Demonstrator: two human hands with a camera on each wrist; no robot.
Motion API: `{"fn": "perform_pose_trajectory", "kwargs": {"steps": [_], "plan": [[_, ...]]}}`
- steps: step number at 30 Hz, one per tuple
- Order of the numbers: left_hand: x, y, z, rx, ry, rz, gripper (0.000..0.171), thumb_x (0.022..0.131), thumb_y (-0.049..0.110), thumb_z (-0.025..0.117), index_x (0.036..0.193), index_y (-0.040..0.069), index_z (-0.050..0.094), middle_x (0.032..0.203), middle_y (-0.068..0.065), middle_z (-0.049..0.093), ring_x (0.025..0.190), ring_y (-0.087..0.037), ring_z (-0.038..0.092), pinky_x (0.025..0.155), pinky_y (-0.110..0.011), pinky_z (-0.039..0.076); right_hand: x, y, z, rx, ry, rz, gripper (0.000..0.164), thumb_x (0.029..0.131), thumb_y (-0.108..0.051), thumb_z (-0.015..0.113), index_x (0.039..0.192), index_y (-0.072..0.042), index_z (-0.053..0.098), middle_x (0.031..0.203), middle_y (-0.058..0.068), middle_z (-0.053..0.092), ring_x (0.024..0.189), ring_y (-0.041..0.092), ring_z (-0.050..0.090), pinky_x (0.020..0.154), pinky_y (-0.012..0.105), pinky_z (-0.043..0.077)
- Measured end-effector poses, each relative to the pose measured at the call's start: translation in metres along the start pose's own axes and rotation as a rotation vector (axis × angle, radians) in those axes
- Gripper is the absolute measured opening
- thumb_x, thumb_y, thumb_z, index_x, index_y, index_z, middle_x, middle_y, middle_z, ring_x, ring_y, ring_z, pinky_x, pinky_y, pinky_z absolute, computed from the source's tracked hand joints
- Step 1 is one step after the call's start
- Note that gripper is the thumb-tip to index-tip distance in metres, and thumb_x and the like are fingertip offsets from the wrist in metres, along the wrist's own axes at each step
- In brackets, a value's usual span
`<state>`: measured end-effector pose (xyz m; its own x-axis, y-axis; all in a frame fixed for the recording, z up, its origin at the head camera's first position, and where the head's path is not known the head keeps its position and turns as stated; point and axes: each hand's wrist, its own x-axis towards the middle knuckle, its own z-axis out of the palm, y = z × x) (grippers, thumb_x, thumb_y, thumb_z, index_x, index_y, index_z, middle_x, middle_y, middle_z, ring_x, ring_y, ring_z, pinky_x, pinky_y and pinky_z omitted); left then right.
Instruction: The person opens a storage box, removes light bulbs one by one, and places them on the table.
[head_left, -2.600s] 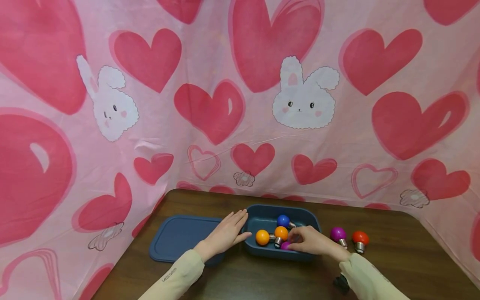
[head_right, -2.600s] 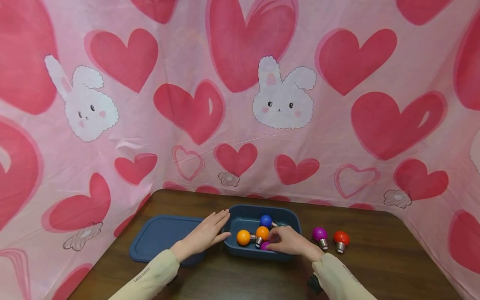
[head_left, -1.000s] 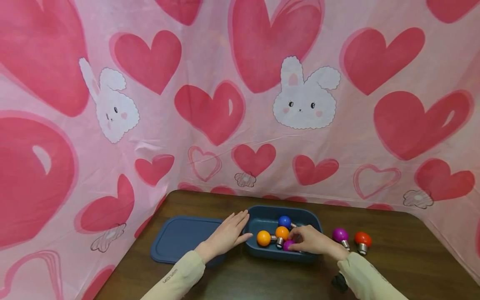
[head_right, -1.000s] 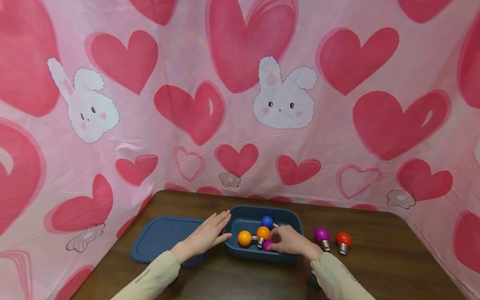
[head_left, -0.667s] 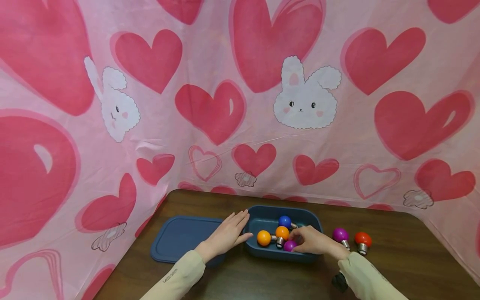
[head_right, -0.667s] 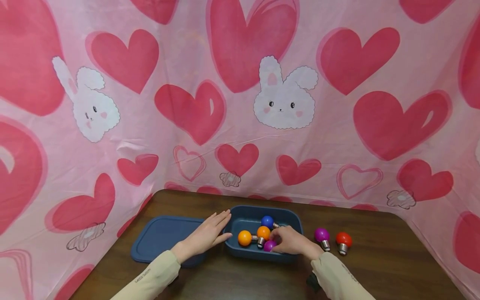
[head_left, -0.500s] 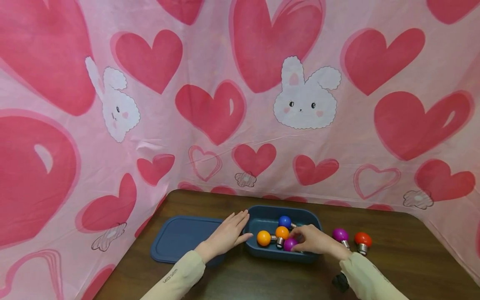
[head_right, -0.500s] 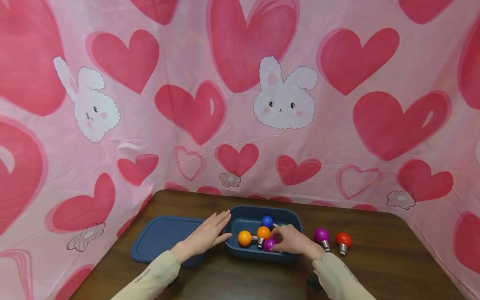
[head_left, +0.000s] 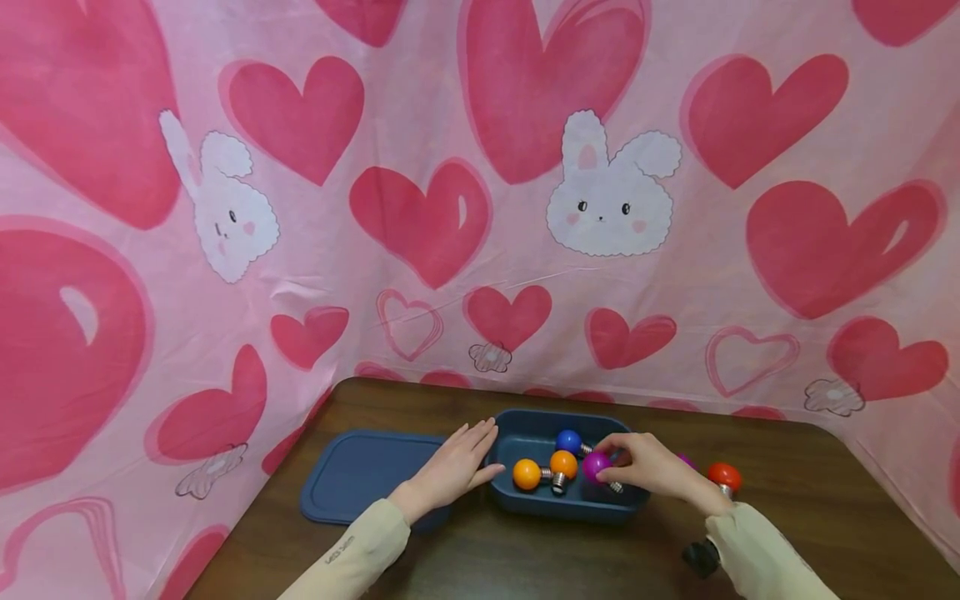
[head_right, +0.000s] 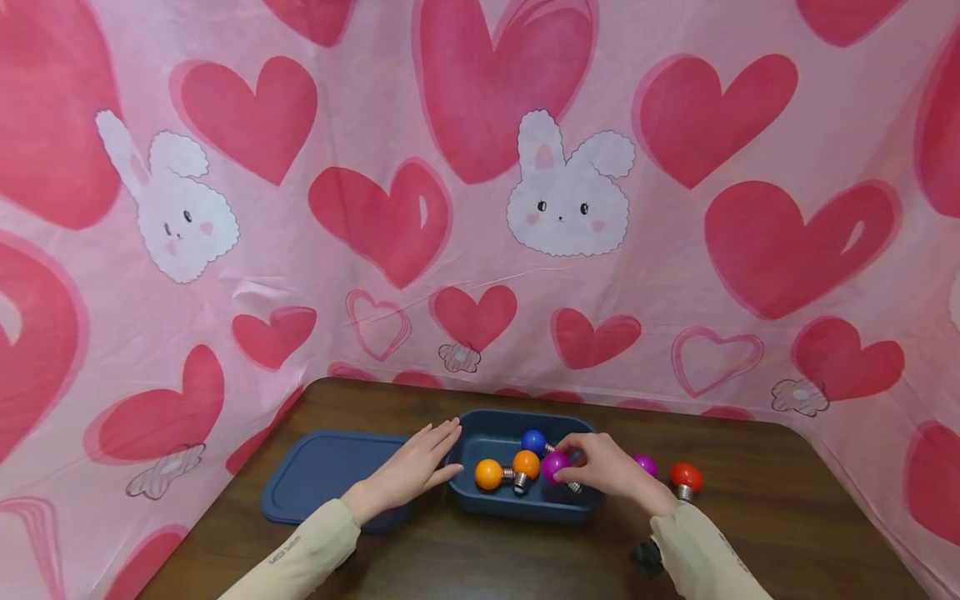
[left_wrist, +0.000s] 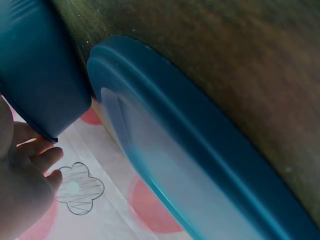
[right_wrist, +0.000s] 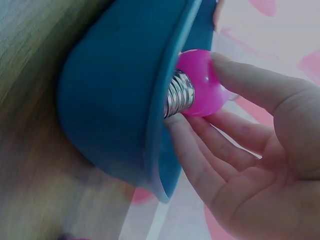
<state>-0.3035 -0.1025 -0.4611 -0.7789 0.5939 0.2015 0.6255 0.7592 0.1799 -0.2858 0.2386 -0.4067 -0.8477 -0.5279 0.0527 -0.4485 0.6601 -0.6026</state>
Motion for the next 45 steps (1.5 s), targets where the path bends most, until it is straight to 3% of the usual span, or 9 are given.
{"fn": "perform_pose_trajectory", "kwargs": {"steps": [8, 17, 32, 40, 45], "plan": [[0.0, -0.002, -0.001, -0.001, 0.018, 0.019, 0.067, 0.1, 0.048, 0.05, 0.15, 0.005, 0.041, 0.159, -0.01, 0.04, 0.147, -0.025, 0.04, 0.122, -0.048, 0.03, -0.009, -0.003, -0.012, 0.011, 0.038, 0.027, 0.04, 0.086, -0.028, 0.077, 0.114, -0.001, 0.067, 0.102, 0.011, 0.073, 0.083, 0.016, 0.069, 0.068, 0.022, 0.06], [0.001, -0.001, -0.002, 0.008, -0.002, 0.0, 0.067, 0.1, 0.05, 0.049, 0.152, 0.008, 0.04, 0.16, -0.007, 0.038, 0.148, -0.023, 0.037, 0.124, -0.045, 0.027, -0.02, 0.005, -0.024, -0.041, 0.116, 0.009, 0.037, 0.086, -0.029, 0.076, 0.112, -0.004, 0.068, 0.097, 0.005, 0.073, 0.078, 0.006, 0.065, 0.069, 0.016, 0.056], [0.001, 0.0, 0.0, 0.003, -0.003, 0.003, 0.066, 0.101, 0.049, 0.049, 0.151, 0.007, 0.041, 0.16, -0.008, 0.038, 0.148, -0.024, 0.037, 0.124, -0.046, 0.027, -0.045, 0.016, -0.046, -0.041, 0.204, 0.143, 0.038, 0.087, -0.031, 0.075, 0.115, -0.006, 0.068, 0.104, 0.009, 0.073, 0.08, 0.012, 0.068, 0.066, 0.02, 0.055], [0.001, -0.001, 0.001, 0.006, 0.005, 0.011, 0.068, 0.1, 0.051, 0.048, 0.151, 0.006, 0.041, 0.159, -0.009, 0.04, 0.148, -0.025, 0.039, 0.123, -0.048, 0.029, -0.054, 0.027, -0.054, -0.116, 0.243, 0.185, 0.037, 0.087, -0.036, 0.074, 0.113, -0.01, 0.069, 0.105, 0.007, 0.074, 0.076, 0.003, 0.063, 0.064, 0.021, 0.052], [0.001, 0.0, 0.0, 0.009, 0.007, 0.01, 0.068, 0.1, 0.051, 0.049, 0.151, 0.007, 0.041, 0.159, -0.008, 0.04, 0.148, -0.025, 0.039, 0.123, -0.048, 0.029, -0.06, 0.038, -0.057, -0.186, 0.274, 0.213, 0.037, 0.086, -0.038, 0.076, 0.11, -0.011, 0.071, 0.104, 0.006, 0.075, 0.09, 0.017, 0.067, 0.072, 0.031, 0.054]]}}
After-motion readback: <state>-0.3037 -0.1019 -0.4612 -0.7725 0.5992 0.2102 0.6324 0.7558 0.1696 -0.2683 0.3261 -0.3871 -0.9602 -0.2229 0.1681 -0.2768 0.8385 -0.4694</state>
